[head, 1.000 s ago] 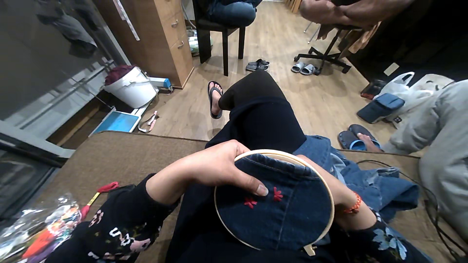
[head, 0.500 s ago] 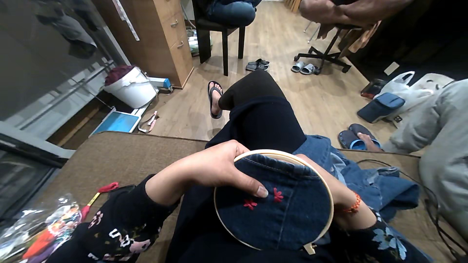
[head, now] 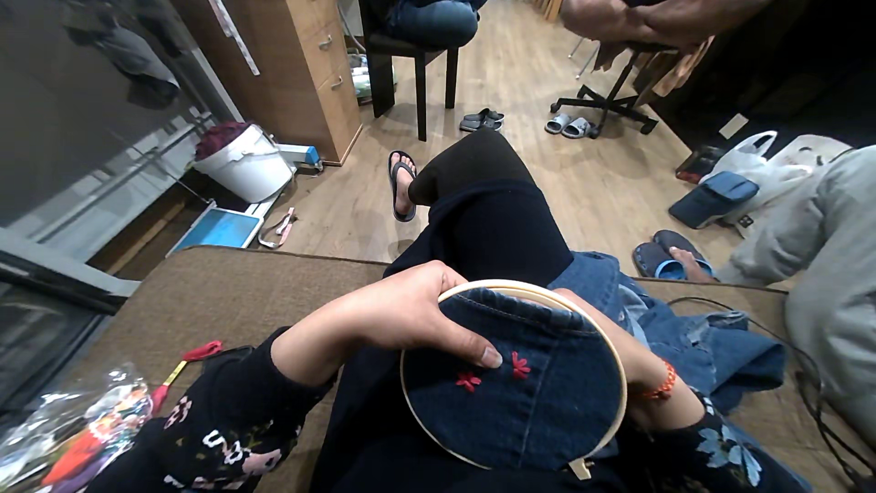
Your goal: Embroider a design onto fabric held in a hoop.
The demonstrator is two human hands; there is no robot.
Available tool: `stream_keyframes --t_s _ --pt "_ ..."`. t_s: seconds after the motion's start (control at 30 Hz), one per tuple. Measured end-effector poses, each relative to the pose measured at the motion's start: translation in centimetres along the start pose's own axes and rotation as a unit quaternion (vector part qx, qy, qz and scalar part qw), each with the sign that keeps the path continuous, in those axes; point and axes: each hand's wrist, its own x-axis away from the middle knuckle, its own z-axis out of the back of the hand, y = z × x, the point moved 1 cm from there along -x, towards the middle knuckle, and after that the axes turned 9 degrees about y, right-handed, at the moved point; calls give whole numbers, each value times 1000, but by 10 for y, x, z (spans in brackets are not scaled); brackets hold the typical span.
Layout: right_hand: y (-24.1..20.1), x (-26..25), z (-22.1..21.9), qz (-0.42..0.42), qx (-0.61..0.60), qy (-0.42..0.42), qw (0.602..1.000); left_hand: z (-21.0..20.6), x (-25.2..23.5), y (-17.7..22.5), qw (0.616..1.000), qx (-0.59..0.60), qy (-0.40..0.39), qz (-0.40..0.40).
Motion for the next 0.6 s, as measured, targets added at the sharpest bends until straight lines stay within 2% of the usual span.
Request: stream_keyframes --t_s 0.1,0.13,0.2,0.23,0.3,0.37,0.4,0.47,0.6 --pt "-3 1 0 -51 -5 10 999 -1 -1 1 1000 -2 1 3" --pt "-5 1 -2 -99 -19 36 994 -1 -1 1 1000 -3 2 5" --pt "-4 1 -2 -133 -53 74 987 -1 -1 0 1000 0 5 8" --pt "0 0 -1 -123 -77 102 984 -1 -1 -1 1000 2 6 8" --pt "0 2 4 -86 -67 232 967 0 -1 -4 1000 7 5 19" --pt "-9 9 10 13 107 329 938 2 -1 -7 999 32 10 42" --pt "-17 14 8 65 201 345 914 3 -1 -8 997 51 13 52" --pt "-32 25 -8 133 331 317 879 2 -2 -10 993 100 14 65" --pt "-26 30 -48 156 469 239 836 -2 -4 -9 984 168 7 61"
